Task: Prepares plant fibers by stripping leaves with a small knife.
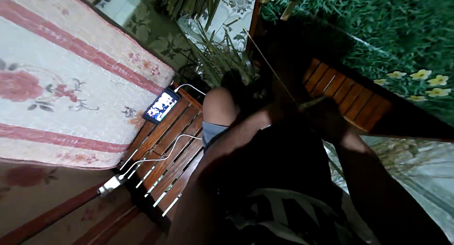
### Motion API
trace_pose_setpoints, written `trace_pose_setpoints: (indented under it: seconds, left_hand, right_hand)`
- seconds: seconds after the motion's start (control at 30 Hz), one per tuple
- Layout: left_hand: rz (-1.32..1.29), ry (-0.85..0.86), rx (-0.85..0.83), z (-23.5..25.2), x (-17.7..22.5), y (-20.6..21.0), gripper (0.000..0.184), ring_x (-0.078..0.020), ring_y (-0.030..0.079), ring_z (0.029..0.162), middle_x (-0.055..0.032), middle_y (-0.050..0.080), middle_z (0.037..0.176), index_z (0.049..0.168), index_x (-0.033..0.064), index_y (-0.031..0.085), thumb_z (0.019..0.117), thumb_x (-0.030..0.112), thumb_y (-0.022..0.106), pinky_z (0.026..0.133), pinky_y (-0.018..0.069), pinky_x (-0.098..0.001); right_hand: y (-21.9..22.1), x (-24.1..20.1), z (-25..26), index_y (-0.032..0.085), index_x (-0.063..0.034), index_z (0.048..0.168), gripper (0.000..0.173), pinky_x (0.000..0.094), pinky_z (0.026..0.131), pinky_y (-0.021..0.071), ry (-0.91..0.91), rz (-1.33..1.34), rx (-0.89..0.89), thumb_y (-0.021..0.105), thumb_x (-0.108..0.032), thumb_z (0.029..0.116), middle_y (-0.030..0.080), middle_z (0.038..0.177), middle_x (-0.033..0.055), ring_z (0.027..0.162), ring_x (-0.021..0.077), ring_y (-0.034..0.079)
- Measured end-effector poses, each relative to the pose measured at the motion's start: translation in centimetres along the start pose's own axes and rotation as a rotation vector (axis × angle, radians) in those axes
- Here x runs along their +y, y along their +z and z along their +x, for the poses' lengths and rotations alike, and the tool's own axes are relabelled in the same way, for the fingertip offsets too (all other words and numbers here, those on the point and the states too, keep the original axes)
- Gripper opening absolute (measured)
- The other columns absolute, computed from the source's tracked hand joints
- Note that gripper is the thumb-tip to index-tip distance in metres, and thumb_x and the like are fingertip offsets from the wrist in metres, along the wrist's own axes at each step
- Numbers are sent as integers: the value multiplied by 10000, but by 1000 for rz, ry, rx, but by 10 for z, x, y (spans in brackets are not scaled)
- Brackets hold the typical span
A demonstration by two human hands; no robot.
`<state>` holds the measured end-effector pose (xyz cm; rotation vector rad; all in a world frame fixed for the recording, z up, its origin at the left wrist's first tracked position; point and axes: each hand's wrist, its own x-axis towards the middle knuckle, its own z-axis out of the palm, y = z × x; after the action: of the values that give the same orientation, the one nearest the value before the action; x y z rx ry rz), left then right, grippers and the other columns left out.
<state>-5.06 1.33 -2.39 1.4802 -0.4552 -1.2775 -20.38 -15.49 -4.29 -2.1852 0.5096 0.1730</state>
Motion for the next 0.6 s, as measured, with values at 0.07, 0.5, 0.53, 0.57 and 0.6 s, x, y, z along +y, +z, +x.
trace_pose_setpoints:
  seconds: [0.07,0.5,0.53,0.57,0.6]
  left_hand:
    - [-171,85,77,7,0,-23,157,-8,508,588,32,564,744,1114,33,607,1074,139,498,539,463,-172]
    - [-348,215,50,13,-8,-47,174,-11,439,488,49,502,652,1101,49,578,1079,98,412,451,390,-157]
    - [-465,292,114,17,-8,-62,199,-19,442,469,53,502,613,1118,64,566,1051,69,378,445,395,-167]
    - [-550,364,152,19,-10,-76,314,-31,441,463,59,481,605,1274,47,561,1051,97,345,447,409,-181]
    - [-594,402,176,21,-10,-85,361,-37,448,453,69,477,592,1355,56,549,1105,190,327,446,431,-190]
  right_hand:
    - [-6,-9,-2,641,36,1215,290,285,636,524,178,133,-118,502,-172,1068,641,884,78,654,85,557]
    - [-1,21,-12,654,26,1174,267,338,674,558,152,135,-104,572,-183,1030,657,879,102,687,125,605]
    - [-1,33,-17,665,13,1164,259,334,680,559,160,127,-99,582,-187,1022,663,889,96,693,118,610]
    - [-1,41,-21,668,15,1167,257,354,700,556,185,112,-107,589,-183,1023,668,907,111,710,134,615]
    - [-1,46,-22,667,13,1168,252,370,708,555,214,101,-114,594,-181,1025,668,915,122,717,151,617]
